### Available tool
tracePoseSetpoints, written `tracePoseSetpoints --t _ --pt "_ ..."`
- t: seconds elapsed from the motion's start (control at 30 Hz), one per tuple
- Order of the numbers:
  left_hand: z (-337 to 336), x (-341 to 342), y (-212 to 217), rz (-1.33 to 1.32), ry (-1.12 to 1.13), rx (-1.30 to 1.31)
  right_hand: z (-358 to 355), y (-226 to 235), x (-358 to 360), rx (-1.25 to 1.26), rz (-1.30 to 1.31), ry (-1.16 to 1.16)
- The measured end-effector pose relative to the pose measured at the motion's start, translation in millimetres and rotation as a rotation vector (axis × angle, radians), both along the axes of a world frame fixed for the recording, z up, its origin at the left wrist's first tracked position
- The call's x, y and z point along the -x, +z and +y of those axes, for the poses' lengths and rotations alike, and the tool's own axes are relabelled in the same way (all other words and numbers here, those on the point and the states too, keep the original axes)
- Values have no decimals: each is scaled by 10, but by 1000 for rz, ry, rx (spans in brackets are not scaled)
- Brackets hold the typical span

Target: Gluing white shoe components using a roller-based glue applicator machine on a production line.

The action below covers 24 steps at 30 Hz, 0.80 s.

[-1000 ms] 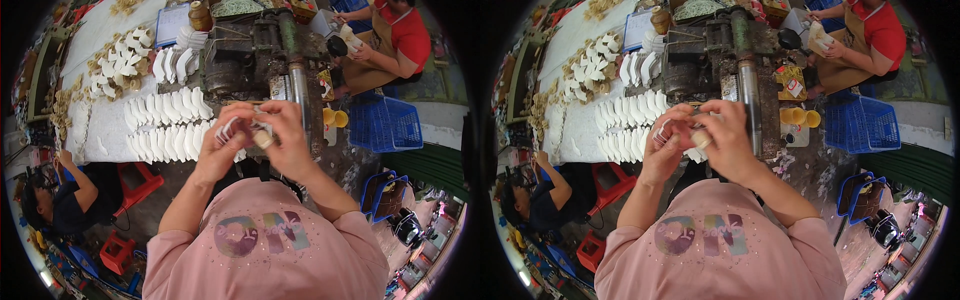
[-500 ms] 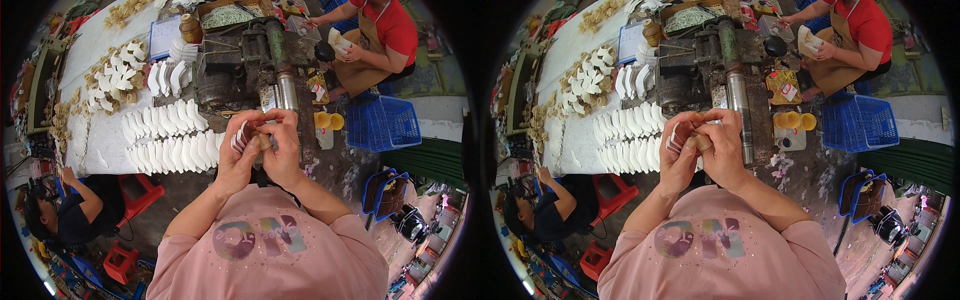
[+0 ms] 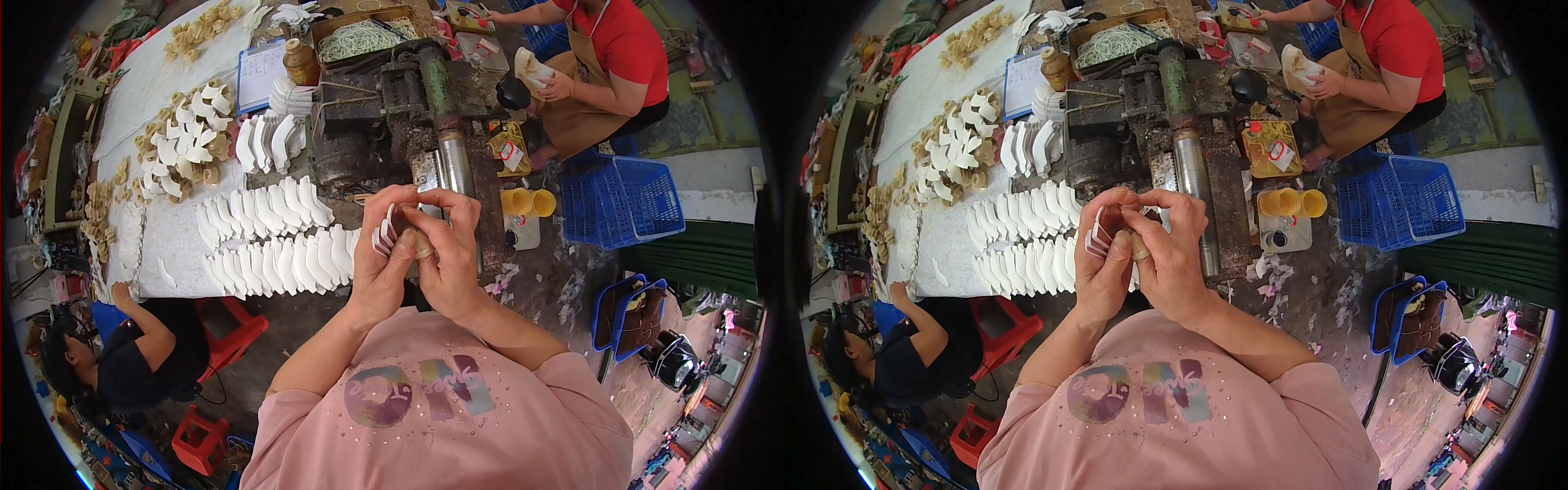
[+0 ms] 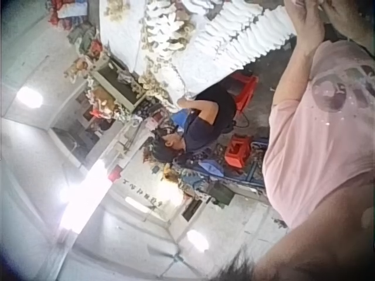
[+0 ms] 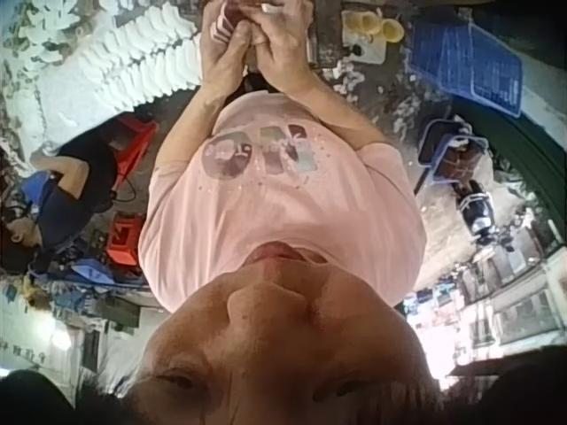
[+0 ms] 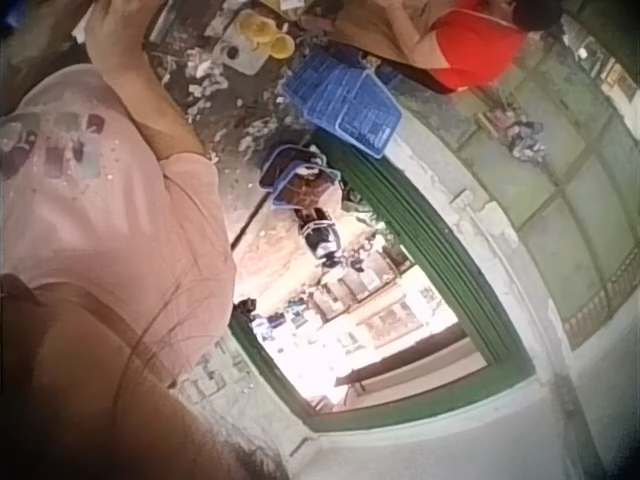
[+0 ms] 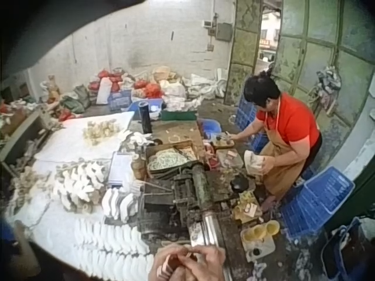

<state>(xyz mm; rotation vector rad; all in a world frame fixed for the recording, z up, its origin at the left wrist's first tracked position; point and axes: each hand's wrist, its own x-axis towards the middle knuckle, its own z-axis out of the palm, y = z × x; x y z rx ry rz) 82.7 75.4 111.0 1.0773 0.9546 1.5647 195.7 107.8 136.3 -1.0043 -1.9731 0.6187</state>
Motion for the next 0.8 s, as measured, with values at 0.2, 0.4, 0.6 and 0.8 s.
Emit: tracePoseSetpoints --t 0.2,0.4,0.6,0.8 --pt "1 -40 86 -187 -25 56 -36 -20 18 -10 26 -12" --pt "18 -13 65 -13 -71 -12 85 -2 -70 200 91 56" --pt "1 -51 98 -163 -40 102 77 80 -61 265 193 63" --pt "86 292 -7 -81 127 371 392 169 -613 479 514 5"
